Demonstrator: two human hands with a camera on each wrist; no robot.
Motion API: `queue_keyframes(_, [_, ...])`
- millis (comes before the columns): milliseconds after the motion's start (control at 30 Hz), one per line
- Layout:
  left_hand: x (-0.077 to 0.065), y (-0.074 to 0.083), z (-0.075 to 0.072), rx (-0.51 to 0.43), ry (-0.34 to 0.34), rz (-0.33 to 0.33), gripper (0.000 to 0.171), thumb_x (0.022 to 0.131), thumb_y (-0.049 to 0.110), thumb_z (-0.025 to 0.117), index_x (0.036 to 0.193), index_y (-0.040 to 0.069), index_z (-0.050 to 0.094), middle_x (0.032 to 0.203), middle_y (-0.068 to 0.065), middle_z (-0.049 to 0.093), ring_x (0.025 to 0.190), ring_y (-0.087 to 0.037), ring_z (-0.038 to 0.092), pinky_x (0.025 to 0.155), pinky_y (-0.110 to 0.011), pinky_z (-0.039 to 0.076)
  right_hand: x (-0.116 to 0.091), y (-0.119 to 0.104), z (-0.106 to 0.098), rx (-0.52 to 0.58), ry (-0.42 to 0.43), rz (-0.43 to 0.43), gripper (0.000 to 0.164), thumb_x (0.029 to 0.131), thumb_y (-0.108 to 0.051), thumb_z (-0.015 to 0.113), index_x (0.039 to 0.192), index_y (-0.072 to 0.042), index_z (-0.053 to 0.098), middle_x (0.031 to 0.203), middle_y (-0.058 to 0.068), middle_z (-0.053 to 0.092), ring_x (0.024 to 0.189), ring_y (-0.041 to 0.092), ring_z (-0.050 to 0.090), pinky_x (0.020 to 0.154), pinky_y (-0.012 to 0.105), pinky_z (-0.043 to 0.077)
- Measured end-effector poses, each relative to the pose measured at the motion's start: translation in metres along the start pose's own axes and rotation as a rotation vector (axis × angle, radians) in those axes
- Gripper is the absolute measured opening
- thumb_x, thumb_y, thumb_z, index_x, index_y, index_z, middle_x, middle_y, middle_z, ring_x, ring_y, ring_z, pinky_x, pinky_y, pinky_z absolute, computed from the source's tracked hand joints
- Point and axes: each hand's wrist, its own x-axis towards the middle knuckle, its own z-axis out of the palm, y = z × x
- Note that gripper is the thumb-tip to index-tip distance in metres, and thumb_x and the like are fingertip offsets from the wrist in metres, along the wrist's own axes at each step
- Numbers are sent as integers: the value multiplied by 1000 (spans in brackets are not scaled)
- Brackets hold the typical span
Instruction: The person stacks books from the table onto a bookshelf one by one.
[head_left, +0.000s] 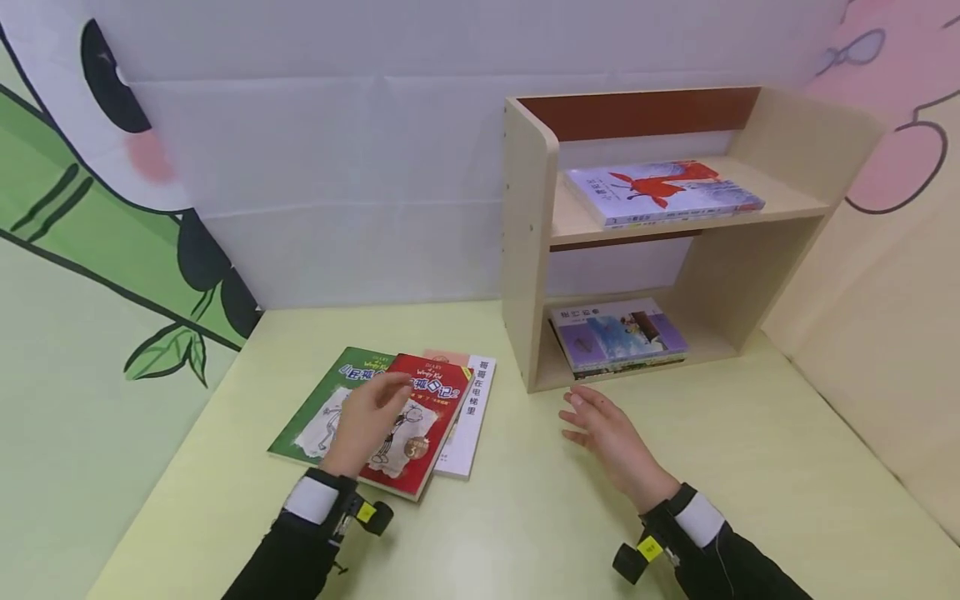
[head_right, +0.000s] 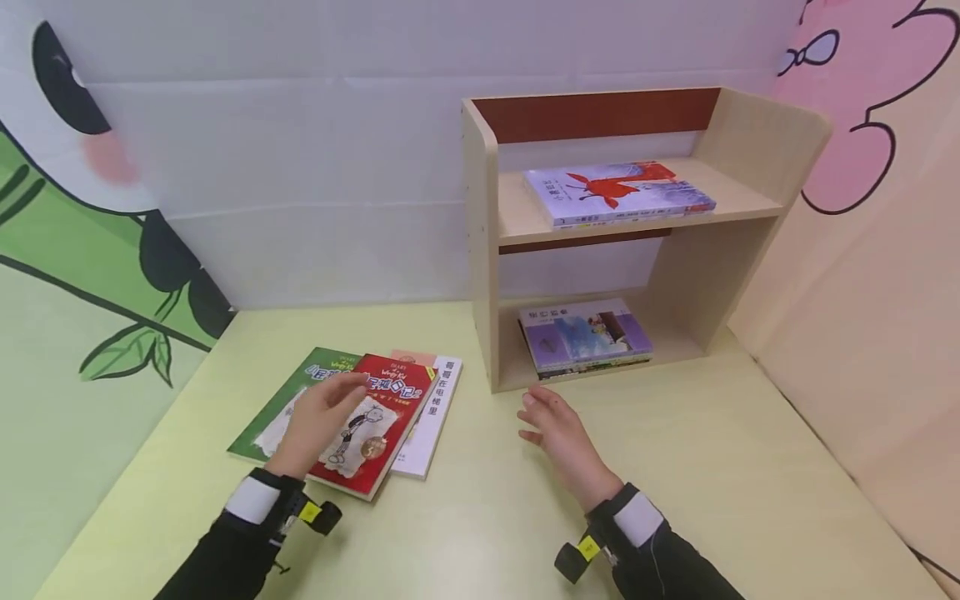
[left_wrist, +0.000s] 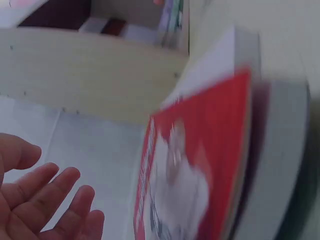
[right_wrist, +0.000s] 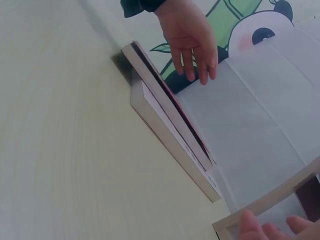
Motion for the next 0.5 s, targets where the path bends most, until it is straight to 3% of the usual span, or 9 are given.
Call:
queue_keyframes(133, [13,-34,-26,61,43,-166,37,94,28,51,125,8,54,120,-15,57,110,-30,52,88,-44,46,-1,3,4,20,-30,26,52,96,-28,47,137,-1,31,143,20,30,125,35,40,97,43,39])
queue_keyframes(267, [17,-55,-46,78,-18,-293,45,96,31,46,132,5,46,128,-20,49,117,-35,44,94,-50,39,-1,6,9,47,-53,44,52,96,-27,48,137,0,31,143,20,30,124,36,40,97,42,39])
queue_keyframes(367, [14,-60,-52,64,-73,-350,49,96,33,44,136,4,41,132,-22,44,121,-37,40,96,-52,36,-2,9,13,61,-62,58,54,96,-28,48,138,2,30,142,21,31,123,36,41,97,42,40])
queue_keyframes(500, [9,-52,-47,59,-133,-386,54,95,34,47,138,5,37,134,-22,42,121,-38,40,95,-53,37,-2,14,17,67,-58,84,54,96,-27,48,138,2,30,142,21,33,122,35,42,96,40,41])
